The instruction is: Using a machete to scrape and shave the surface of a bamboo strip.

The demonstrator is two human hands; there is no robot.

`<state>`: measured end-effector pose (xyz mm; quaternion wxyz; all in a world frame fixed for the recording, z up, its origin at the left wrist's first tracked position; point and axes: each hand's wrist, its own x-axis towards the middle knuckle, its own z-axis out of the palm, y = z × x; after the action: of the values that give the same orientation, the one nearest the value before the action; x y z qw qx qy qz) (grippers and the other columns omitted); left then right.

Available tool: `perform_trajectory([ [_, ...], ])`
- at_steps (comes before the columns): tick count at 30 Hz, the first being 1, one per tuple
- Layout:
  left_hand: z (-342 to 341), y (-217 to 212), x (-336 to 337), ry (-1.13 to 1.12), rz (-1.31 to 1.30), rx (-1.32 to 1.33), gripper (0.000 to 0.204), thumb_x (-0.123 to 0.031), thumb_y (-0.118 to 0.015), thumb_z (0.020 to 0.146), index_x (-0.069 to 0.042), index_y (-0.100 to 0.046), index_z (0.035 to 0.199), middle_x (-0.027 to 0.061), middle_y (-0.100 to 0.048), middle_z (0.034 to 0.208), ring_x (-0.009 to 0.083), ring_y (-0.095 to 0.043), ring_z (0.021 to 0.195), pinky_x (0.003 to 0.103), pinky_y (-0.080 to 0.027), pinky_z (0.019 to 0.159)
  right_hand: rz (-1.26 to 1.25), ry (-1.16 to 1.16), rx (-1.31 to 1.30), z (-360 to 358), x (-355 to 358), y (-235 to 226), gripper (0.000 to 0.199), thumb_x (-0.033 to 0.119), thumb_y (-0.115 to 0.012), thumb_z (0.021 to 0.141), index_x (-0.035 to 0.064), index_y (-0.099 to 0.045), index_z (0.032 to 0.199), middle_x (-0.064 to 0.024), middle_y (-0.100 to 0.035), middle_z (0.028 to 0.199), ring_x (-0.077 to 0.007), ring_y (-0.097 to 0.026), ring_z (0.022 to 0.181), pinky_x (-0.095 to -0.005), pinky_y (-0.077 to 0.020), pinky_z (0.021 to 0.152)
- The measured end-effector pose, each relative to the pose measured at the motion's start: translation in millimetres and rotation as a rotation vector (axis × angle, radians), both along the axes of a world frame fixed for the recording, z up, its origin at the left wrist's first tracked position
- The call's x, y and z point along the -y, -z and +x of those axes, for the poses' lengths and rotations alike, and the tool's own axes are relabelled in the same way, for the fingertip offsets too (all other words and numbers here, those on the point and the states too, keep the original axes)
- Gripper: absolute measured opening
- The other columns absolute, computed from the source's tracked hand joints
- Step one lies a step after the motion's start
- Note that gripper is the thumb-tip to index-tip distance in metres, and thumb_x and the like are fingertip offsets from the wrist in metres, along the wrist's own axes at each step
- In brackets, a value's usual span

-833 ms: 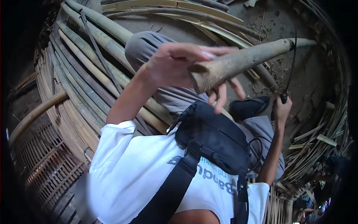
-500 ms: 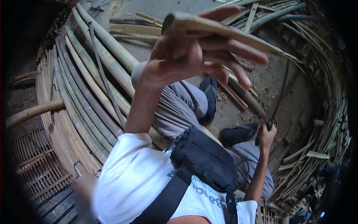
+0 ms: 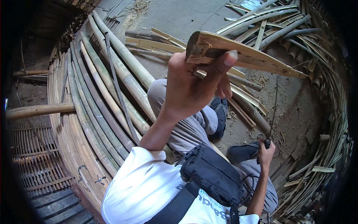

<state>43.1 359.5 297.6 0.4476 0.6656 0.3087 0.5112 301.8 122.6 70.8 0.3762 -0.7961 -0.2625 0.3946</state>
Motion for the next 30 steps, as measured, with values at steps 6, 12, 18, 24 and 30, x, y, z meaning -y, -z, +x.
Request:
perform_trajectory([
  [6, 6, 7, 1, -0.104, 0.077, 0.064, 0.028, -0.024, -0.067, 0.092, 0.003, -0.065, 0.088, 0.0025, -0.057, 0.05, 0.0124, -0.061, 0.045, 0.02, -0.038, 0.039, 0.025, 0.017, -0.023, -2, 2, 3, 0.03, 0.02, -0.068, 0.087, 0.0043, -0.051, 0.068, 0.0033, -0.045, 0.054, -0.0065, -0.041, 0.047, -0.0265, -0.031, 0.045],
  [12, 9, 14, 2, -0.198, 0.097, 0.096, 0.026, -0.022, -0.068, 0.091, 0.002, -0.065, 0.081, 0.002, -0.057, 0.05, 0.0109, -0.058, 0.042, 0.02, -0.038, 0.036, -0.017, 0.044, -0.034, -9, 2, -1, 0.029, 0.019, -0.068, 0.087, 0.0049, -0.051, 0.068, 0.0028, -0.047, 0.053, -0.0068, -0.044, 0.045, -0.0261, -0.0324, 0.042],
  [18, 12, 11, 5, -0.315, 0.013, 0.105, 0.026, -0.024, -0.069, 0.089, -0.002, -0.066, 0.074, 0.0015, -0.056, 0.05, 0.0096, -0.057, 0.04, 0.019, -0.035, 0.034, 0.006, 0.036, -0.078, -15, 2, 1, 0.029, 0.02, -0.068, 0.087, 0.0053, -0.051, 0.068, 0.0028, -0.047, 0.053, -0.0066, -0.044, 0.044, -0.0246, -0.0315, 0.041],
  [24, 13, 7, 7, -0.333, -0.026, 0.107, 0.026, -0.024, -0.069, 0.089, -0.003, -0.066, 0.075, 0.0024, -0.059, 0.053, 0.0096, -0.058, 0.042, 0.018, -0.036, 0.036, -0.033, 0.038, -0.099, -19, -3, 1, 0.029, 0.02, -0.069, 0.086, 0.0055, -0.051, 0.068, 0.0029, -0.047, 0.053, -0.0062, -0.044, 0.044, -0.0248, -0.0321, 0.041],
  [30, -2, 31, 8, -0.176, 0.045, -0.054, 0.02, -0.013, -0.068, 0.089, 0.004, -0.064, 0.097, 0.0099, -0.067, 0.073, 0.0203, -0.068, 0.062, 0.027, -0.053, 0.054, -0.038, 0.105, -0.099, -17, 8, -14, 0.03, 0.021, -0.069, 0.087, 0.0041, -0.051, 0.069, 0.0021, -0.047, 0.055, -0.0074, -0.043, 0.048, -0.0265, -0.0338, 0.045],
])
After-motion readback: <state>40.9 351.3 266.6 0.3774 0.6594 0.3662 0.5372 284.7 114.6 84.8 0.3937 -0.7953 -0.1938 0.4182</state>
